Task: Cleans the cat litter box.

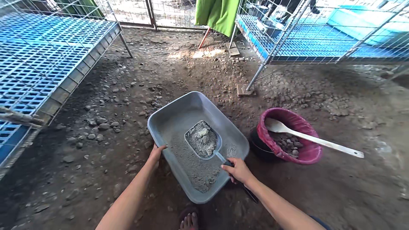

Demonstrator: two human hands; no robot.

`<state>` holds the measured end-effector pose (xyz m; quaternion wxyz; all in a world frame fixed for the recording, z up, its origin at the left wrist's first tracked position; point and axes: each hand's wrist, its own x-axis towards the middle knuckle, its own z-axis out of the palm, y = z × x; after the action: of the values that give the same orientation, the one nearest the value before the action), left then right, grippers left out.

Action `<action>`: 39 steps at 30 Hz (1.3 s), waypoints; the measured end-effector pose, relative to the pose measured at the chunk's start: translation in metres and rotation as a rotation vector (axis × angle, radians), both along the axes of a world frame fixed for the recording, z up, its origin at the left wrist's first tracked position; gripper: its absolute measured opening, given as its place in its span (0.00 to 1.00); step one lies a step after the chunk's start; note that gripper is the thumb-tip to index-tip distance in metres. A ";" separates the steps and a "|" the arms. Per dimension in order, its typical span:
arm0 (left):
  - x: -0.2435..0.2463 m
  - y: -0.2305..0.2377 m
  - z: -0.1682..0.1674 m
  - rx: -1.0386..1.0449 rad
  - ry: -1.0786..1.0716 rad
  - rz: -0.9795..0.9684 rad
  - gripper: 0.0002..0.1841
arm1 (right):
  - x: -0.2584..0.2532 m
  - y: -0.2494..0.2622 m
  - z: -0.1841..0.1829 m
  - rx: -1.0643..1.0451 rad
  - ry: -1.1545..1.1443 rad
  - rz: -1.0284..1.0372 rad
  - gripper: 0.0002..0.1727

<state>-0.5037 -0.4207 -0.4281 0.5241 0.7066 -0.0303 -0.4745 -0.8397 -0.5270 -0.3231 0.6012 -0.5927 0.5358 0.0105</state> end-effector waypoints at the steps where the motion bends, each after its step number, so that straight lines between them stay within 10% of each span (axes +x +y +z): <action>1: -0.002 0.004 -0.001 0.005 0.027 0.009 0.40 | 0.000 0.001 0.001 0.007 -0.005 -0.030 0.13; 12: -0.154 0.076 -0.009 0.162 0.236 -0.120 0.41 | -0.014 -0.002 -0.007 0.002 0.027 -0.043 0.11; 39: -0.150 0.063 0.005 0.201 0.109 -0.036 0.36 | -0.017 0.007 0.009 0.143 0.124 -0.083 0.15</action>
<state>-0.6542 -0.3581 -0.4231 0.4430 0.7279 0.0333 -0.5223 -0.8567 -0.5197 -0.3136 0.6077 -0.5237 0.5939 0.0606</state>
